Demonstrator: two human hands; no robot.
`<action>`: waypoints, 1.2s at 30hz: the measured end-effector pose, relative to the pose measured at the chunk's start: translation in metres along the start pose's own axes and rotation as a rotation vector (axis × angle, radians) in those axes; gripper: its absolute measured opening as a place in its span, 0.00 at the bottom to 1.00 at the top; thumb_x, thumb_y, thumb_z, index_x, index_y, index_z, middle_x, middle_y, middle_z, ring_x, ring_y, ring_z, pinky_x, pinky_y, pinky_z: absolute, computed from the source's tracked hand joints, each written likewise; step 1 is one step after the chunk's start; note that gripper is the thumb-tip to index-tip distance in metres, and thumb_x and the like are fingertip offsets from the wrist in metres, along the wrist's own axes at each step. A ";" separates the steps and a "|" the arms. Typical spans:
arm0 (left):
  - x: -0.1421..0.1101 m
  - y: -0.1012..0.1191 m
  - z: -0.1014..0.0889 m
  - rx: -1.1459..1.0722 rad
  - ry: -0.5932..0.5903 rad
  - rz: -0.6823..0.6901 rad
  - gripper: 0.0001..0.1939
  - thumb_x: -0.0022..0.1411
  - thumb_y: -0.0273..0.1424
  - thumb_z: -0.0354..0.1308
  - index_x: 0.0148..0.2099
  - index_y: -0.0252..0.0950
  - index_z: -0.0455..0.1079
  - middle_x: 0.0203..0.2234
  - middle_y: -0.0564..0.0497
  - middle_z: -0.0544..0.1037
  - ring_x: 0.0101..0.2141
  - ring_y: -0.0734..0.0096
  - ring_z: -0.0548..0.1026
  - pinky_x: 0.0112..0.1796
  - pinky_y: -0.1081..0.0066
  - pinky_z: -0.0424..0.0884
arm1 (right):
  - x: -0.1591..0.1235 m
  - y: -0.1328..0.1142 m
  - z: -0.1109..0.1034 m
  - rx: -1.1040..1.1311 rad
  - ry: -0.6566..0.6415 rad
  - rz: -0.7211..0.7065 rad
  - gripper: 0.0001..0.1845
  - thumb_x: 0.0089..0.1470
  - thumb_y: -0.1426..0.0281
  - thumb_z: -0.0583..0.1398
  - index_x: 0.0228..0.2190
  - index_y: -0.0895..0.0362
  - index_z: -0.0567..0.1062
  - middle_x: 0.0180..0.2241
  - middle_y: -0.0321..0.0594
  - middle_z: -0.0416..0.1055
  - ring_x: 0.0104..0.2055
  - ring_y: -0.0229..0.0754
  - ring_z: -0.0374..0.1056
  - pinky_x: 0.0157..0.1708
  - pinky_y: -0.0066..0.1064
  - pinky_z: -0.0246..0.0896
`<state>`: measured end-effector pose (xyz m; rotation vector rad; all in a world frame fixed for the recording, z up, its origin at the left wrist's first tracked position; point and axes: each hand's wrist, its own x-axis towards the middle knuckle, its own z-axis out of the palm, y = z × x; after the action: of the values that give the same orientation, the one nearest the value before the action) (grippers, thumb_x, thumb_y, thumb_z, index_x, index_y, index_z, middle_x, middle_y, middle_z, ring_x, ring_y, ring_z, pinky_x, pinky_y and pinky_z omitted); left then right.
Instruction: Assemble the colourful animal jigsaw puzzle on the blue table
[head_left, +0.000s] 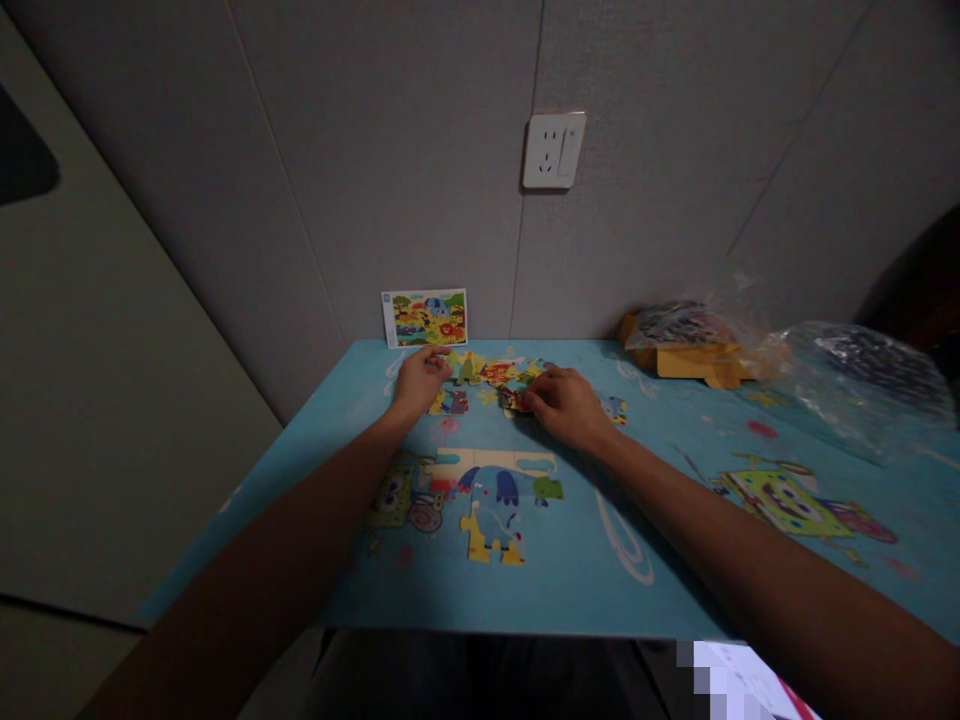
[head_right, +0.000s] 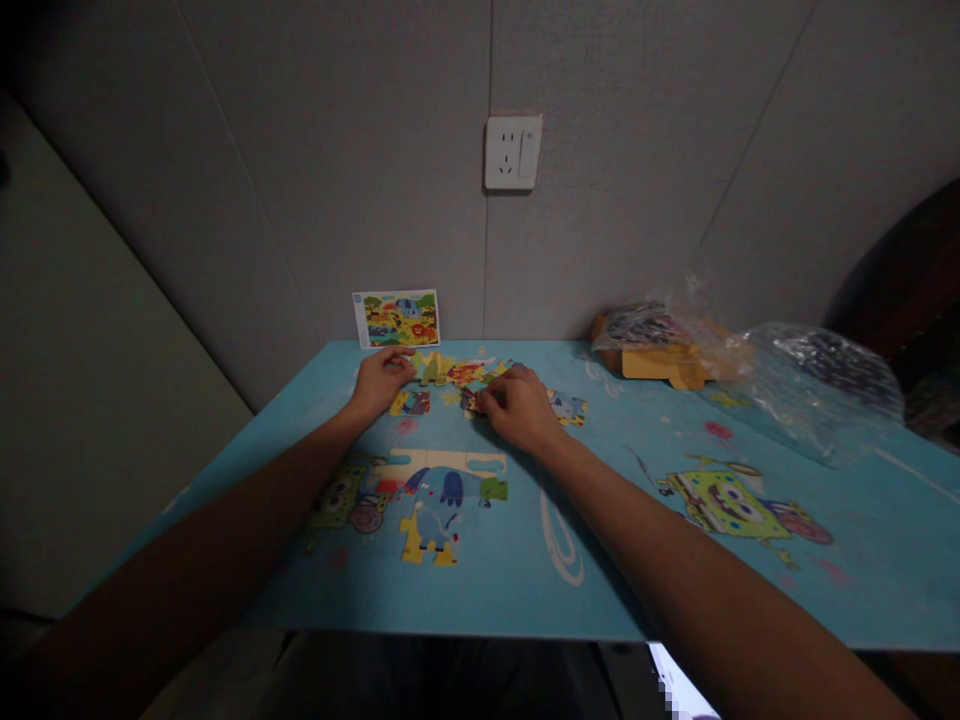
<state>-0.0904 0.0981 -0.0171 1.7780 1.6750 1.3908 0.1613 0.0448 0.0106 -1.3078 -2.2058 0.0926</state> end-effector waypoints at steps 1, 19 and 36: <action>0.002 0.001 -0.004 -0.017 0.034 -0.012 0.20 0.52 0.27 0.58 0.49 0.33 0.74 0.34 0.49 0.79 0.33 0.69 0.76 0.36 0.71 0.74 | 0.000 0.000 -0.001 -0.005 -0.003 0.002 0.13 0.55 0.70 0.56 0.29 0.58 0.81 0.31 0.46 0.72 0.37 0.46 0.64 0.40 0.37 0.55; -0.009 0.010 -0.030 0.315 -0.230 0.012 0.10 0.55 0.32 0.59 0.36 0.37 0.80 0.30 0.48 0.80 0.33 0.63 0.76 0.39 0.68 0.70 | 0.000 0.003 -0.001 -0.004 -0.017 0.012 0.12 0.55 0.71 0.56 0.30 0.58 0.81 0.33 0.46 0.73 0.41 0.47 0.66 0.43 0.37 0.56; -0.025 0.017 -0.020 0.374 -0.429 0.371 0.15 0.51 0.40 0.67 0.40 0.39 0.78 0.40 0.46 0.74 0.44 0.58 0.72 0.48 0.61 0.67 | 0.007 0.000 -0.002 -0.084 -0.011 0.016 0.13 0.56 0.69 0.57 0.37 0.58 0.81 0.41 0.48 0.75 0.44 0.49 0.67 0.46 0.38 0.57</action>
<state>-0.0925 0.0640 -0.0044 2.4828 1.4862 0.7524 0.1601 0.0507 0.0156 -1.3735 -2.2303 0.0129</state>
